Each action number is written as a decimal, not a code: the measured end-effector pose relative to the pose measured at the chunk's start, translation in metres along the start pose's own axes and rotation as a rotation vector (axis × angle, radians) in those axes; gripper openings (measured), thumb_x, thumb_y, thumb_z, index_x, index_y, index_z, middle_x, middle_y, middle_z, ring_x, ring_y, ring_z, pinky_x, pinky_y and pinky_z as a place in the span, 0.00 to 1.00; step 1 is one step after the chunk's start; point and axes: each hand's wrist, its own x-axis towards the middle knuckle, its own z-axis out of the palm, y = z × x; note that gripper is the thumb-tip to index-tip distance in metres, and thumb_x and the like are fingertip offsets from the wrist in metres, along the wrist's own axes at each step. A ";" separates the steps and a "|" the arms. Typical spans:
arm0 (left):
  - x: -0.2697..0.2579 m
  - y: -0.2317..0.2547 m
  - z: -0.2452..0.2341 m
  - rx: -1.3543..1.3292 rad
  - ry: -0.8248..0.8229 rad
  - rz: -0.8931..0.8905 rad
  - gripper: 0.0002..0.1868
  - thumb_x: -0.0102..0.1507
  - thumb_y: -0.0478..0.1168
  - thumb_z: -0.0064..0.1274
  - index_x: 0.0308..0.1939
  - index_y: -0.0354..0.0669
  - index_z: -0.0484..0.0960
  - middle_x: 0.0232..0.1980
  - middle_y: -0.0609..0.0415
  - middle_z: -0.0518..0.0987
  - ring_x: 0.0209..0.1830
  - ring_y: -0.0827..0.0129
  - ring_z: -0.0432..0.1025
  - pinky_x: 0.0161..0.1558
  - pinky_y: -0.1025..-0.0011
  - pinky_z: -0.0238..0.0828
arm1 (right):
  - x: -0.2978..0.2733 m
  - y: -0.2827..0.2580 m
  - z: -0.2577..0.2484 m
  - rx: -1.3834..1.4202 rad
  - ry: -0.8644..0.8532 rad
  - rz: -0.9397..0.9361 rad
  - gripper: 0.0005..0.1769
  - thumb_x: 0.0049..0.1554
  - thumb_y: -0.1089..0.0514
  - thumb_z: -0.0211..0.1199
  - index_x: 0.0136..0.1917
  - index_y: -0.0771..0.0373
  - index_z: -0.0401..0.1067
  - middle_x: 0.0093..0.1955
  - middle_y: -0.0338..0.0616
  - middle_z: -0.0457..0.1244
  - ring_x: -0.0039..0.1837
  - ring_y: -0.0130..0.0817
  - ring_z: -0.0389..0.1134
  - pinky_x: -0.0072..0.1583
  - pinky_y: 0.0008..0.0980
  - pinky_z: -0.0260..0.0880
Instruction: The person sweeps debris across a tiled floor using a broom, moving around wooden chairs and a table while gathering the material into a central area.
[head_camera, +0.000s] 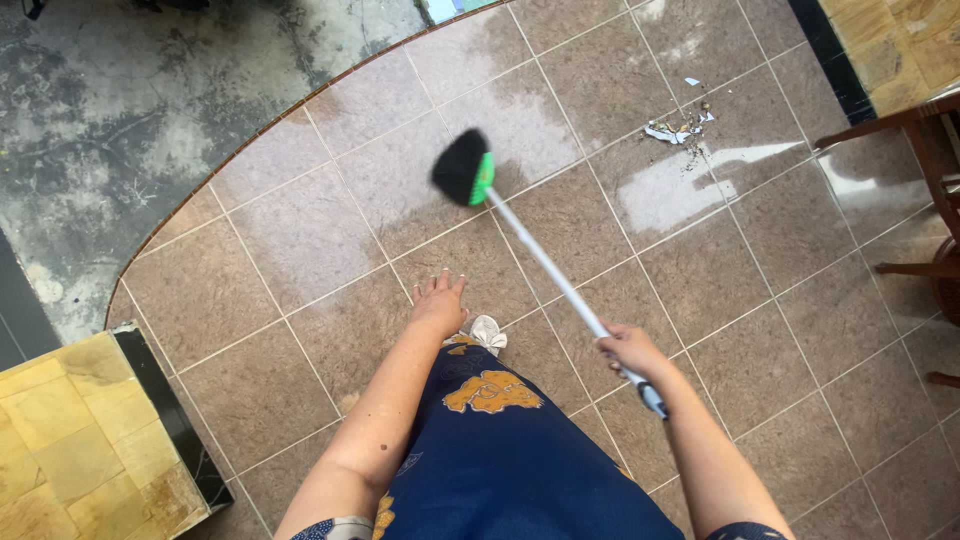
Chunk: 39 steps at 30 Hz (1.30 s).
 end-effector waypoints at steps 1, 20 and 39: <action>-0.001 0.003 0.001 0.001 0.002 0.001 0.42 0.64 0.49 0.56 0.79 0.60 0.54 0.84 0.51 0.44 0.83 0.51 0.42 0.78 0.45 0.36 | 0.007 0.011 -0.016 0.016 0.039 -0.002 0.36 0.57 0.60 0.62 0.78 0.51 0.62 0.30 0.38 0.63 0.27 0.24 0.60 0.29 0.27 0.62; -0.012 -0.013 0.000 -0.055 0.128 -0.065 0.43 0.64 0.49 0.57 0.80 0.59 0.53 0.84 0.50 0.46 0.82 0.51 0.44 0.77 0.44 0.39 | 0.007 -0.087 0.073 -0.216 0.014 -0.278 0.39 0.54 0.59 0.62 0.78 0.51 0.60 0.34 0.43 0.69 0.30 0.28 0.65 0.33 0.30 0.69; 0.027 -0.161 -0.091 -0.058 0.072 -0.206 0.37 0.66 0.35 0.39 0.80 0.60 0.55 0.84 0.52 0.48 0.83 0.51 0.45 0.78 0.43 0.36 | 0.171 -0.203 0.232 -0.294 -0.265 -0.281 0.34 0.54 0.59 0.65 0.74 0.55 0.68 0.35 0.42 0.67 0.30 0.28 0.65 0.31 0.30 0.67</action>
